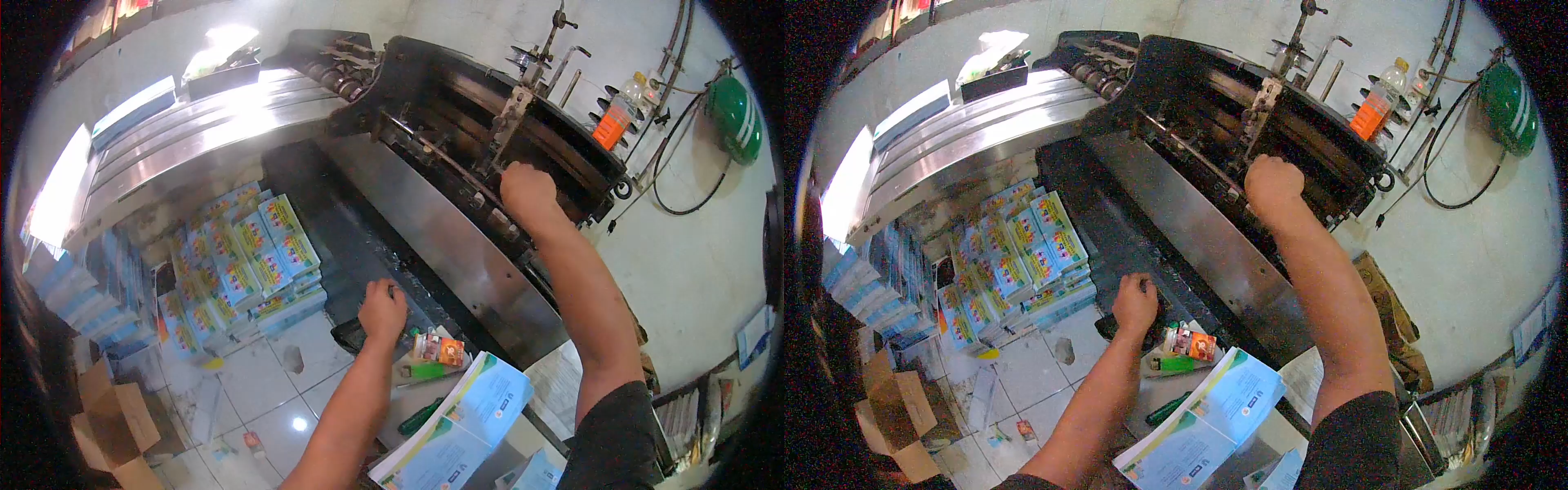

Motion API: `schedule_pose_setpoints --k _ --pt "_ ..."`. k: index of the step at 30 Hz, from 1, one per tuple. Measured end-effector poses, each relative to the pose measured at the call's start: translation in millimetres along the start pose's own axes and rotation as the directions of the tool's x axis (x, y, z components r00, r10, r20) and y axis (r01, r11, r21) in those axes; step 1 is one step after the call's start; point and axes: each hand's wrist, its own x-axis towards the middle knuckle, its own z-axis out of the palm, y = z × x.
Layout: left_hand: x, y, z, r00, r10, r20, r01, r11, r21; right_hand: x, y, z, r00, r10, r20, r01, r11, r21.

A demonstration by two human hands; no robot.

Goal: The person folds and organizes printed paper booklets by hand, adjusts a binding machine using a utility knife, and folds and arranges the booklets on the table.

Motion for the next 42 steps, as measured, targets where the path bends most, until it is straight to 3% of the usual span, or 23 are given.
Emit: schedule_pose_setpoints --k 8,9,11,12,16,18,22,24,25,27,29,30,31,32,33,34,35,37,38,39,40,41,42 --pt "1 -4 2 0.998 0.069 0.003 -0.069 0.994 0.086 -12 30 -17 1.000 -0.027 -0.015 0.027 0.999 0.039" --pt "-1 -7 5 0.996 0.093 -0.009 -0.091 0.989 0.120 -32 37 -35 0.993 -0.095 -0.076 0.095 0.995 -0.001" --pt "-1 -11 10 0.993 0.113 -0.037 -0.107 0.986 0.129 -72 52 -63 1.000 -0.018 -0.026 0.020 0.998 0.067" --pt "2 -15 12 0.992 0.127 -0.005 -0.125 0.984 0.123 -97 66 -64 0.996 -0.050 -0.073 0.061 0.987 0.149" --pt "0 -7 11 0.992 0.124 0.017 -0.125 0.988 0.091 -223 108 -77 0.971 -0.170 0.167 0.074 0.881 0.466" --pt "-1 -7 7 0.981 0.194 -0.028 -0.192 0.980 0.056 -276 118 -76 0.944 -0.265 0.195 0.135 0.854 0.503" --pt "10 -13 7 0.952 0.294 -0.086 -0.299 0.953 -0.052 -351 132 -52 0.894 -0.146 0.424 -0.135 0.813 0.567" --pt "14 4 -11 0.952 0.302 -0.052 -0.306 0.941 -0.141 -367 130 -53 0.820 0.068 0.568 -0.435 0.719 0.543" --pt "6 20 -27 0.950 0.308 -0.050 -0.312 0.941 -0.132 -374 127 -53 0.820 0.066 0.568 -0.438 0.711 0.550" --pt "-16 66 -67 0.936 0.318 0.152 -0.236 0.886 -0.399 -375 113 -50 0.976 0.058 0.209 -0.211 0.485 0.849" --pt "-71 106 -105 0.697 0.594 0.402 -0.163 0.677 -0.718 -365 85 -53 0.992 -0.055 0.116 -0.084 0.410 0.908" --pt "-106 121 -110 0.652 0.656 0.381 -0.127 0.590 -0.798 -356 62 -58 0.993 -0.110 0.030 0.014 0.378 0.926" --pt "-120 127 -117 0.629 0.692 0.355 -0.125 0.540 -0.832 -353 36 -53 0.982 -0.129 0.139 -0.094 0.305 0.948" --pt "-133 133 -125 0.605 0.726 0.328 -0.118 0.489 -0.864 -348 9 -56 0.980 -0.190 0.055 -0.044 0.058 0.997" --pt "-136 134 -132 0.696 0.585 0.416 0.048 0.540 -0.840 -345 -4 -60 0.934 -0.352 0.057 0.047 0.282 0.958" --pt "-138 133 -136 0.752 0.425 0.504 0.223 0.556 -0.801 -345 -17 -71 0.930 -0.367 -0.033 0.116 0.207 0.971" --pt "-130 116 -144 0.759 0.412 0.505 0.213 0.576 -0.789 -352 -18 -72 0.929 -0.367 -0.050 0.131 0.198 0.971" --pt "-117 95 -157 0.825 0.218 0.521 0.038 0.899 -0.436 -369 -22 -70 0.892 -0.442 -0.097 0.246 0.293 0.924" --pt "-113 76 -155 0.828 0.221 0.515 0.032 0.899 -0.437 -379 -17 -77 0.890 -0.450 -0.082 0.235 0.297 0.926" --pt "-110 52 -149 0.798 0.346 0.493 -0.234 0.932 -0.275 -389 -7 -80 0.886 -0.454 -0.089 0.243 0.294 0.924" --pt "-111 35 -145 0.737 0.459 0.497 -0.482 0.872 -0.091 -399 4 -82 0.863 -0.504 -0.038 0.189 0.253 0.949" --pt "-115 27 -145 0.738 0.462 0.492 -0.486 0.869 -0.087 -409 14 -83 0.835 -0.550 0.009 0.130 0.214 0.968" --pt "-122 20 -145 0.681 0.422 0.599 -0.557 0.829 0.049 -420 24 -83 0.836 -0.549 0.002 0.137 0.212 0.968"
